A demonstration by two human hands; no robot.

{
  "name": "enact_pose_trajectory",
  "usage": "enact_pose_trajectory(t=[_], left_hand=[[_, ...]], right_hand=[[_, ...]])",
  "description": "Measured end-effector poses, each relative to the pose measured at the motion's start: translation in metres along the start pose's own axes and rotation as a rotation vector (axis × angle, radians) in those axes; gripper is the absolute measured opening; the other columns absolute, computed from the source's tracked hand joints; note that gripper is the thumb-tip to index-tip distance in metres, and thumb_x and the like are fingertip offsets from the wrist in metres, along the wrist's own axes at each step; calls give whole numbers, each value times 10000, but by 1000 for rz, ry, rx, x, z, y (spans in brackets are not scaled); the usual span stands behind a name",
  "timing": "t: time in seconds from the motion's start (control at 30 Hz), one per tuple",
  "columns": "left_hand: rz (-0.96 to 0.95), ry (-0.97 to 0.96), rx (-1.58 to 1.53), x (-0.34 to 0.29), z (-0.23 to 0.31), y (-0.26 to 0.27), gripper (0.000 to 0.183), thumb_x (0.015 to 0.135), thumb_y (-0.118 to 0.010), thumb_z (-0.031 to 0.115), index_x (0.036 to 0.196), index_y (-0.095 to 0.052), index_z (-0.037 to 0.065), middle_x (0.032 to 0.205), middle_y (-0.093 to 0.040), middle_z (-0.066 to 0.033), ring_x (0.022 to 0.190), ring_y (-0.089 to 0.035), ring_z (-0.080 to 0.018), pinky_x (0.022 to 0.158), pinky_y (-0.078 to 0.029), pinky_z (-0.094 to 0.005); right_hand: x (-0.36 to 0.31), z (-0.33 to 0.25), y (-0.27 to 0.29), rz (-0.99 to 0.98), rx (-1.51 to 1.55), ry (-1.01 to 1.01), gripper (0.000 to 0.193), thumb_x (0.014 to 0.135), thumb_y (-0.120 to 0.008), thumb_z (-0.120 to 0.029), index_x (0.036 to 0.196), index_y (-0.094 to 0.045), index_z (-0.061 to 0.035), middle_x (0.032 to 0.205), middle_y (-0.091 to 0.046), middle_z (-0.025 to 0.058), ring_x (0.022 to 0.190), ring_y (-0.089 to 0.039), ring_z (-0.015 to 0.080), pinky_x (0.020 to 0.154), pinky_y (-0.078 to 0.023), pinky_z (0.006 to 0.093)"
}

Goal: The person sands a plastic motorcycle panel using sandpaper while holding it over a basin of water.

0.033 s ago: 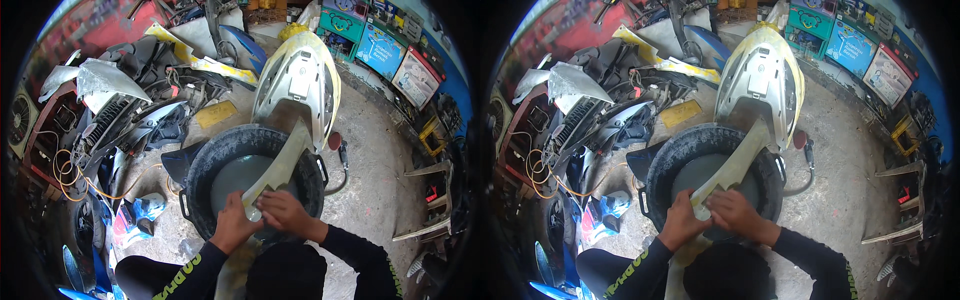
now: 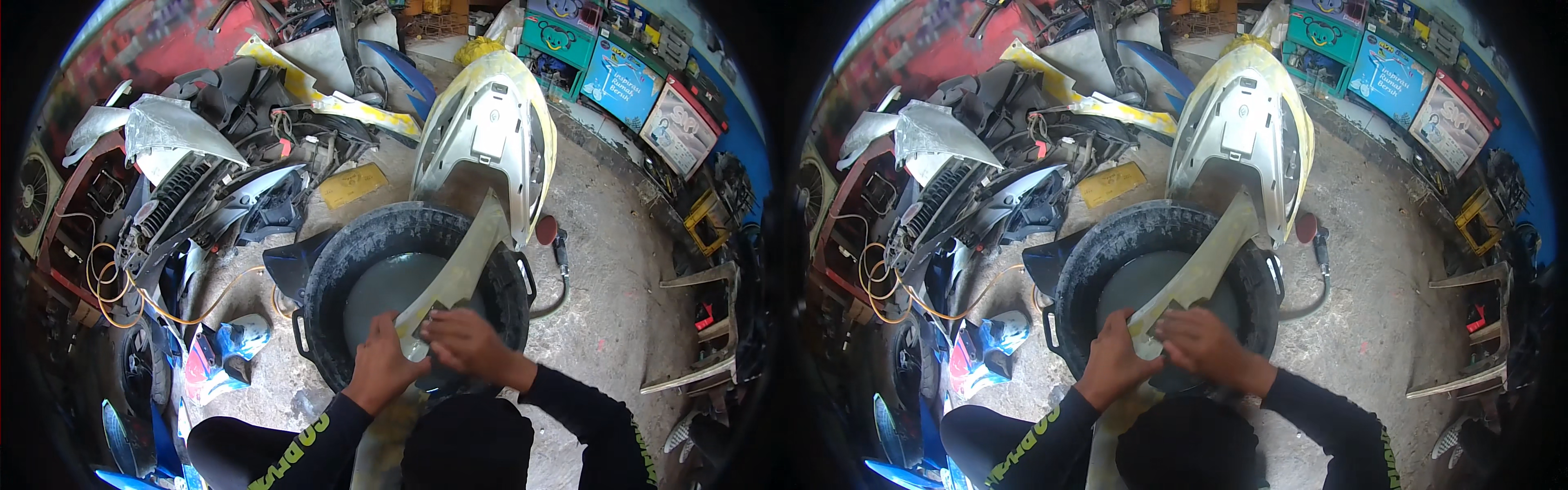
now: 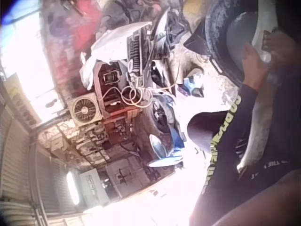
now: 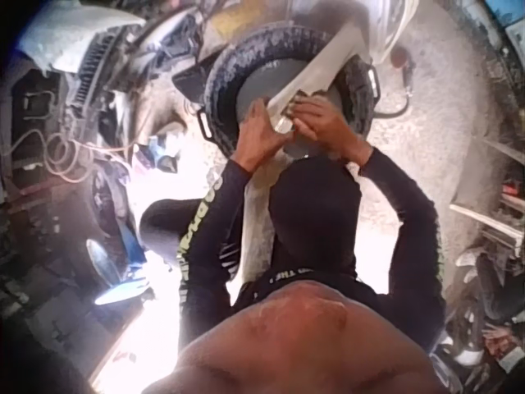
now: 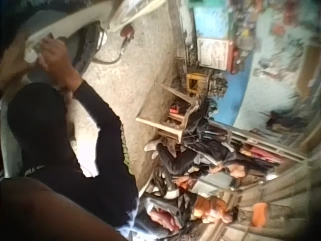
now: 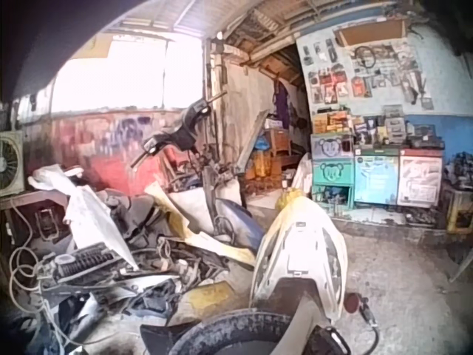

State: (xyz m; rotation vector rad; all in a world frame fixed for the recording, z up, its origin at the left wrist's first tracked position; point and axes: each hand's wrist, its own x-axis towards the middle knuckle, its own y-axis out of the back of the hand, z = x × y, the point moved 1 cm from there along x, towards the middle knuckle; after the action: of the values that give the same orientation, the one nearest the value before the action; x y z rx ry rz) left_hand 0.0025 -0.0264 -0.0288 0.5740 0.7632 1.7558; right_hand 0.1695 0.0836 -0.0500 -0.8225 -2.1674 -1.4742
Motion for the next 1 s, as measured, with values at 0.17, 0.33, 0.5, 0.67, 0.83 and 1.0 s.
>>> enact_pose_trajectory(t=[0.17,0.33,0.5,0.67,0.83,1.0], left_hand=[[-17,25,1,3,13,11,832,686,-839,300,1316,-411,-33,1246,-551,-252,1097,-611,-439,902,-508,-502],[-26,33,16,5,9,8,806,688,-836,310,1291,-425,-31,1232,-556,-253,1086,-613,-445,902,-505,-505],[3,39,-29,0,-5,2,764,693,-823,318,1258,-434,-18,1212,-562,-238,1079,-615,-436,889,-501,-515],[-18,32,3,4,0,0,785,694,-815,326,1274,-413,-17,1218,-558,-245,1068,-617,-443,889,-498,-520],[-11,22,19,2,5,5,808,690,-818,324,1288,-395,-19,1217,-553,-252,1057,-616,-453,892,-496,-523],[-13,38,-17,5,2,7,788,687,-824,319,1262,-406,-20,1200,-556,-249,1026,-625,-458,875,-508,-517]], right_hand=[[16,17,8,58,-226,-7,218,827,-707,-104,1041,-712,-66,1122,-695,81,1096,-655,272,905,-509,431],[10,13,0,50,-119,30,154,835,-676,-91,982,-698,-54,1117,-696,96,1085,-656,272,885,-510,439],[9,2,-12,94,-80,21,122,814,-666,-77,934,-683,-61,1082,-704,82,1076,-663,265,871,-511,425],[20,26,-4,-14,-253,39,191,833,-693,-92,1019,-724,-61,1051,-720,83,1009,-690,278,856,-527,416],[4,31,4,74,-102,-124,168,872,-644,-111,1021,-709,-72,1108,-707,84,1122,-661,291,908,-515,429],[17,1,-5,61,-74,36,148,889,-639,-96,1017,-694,-48,1140,-708,93,1136,-661,292,908,-526,431]])
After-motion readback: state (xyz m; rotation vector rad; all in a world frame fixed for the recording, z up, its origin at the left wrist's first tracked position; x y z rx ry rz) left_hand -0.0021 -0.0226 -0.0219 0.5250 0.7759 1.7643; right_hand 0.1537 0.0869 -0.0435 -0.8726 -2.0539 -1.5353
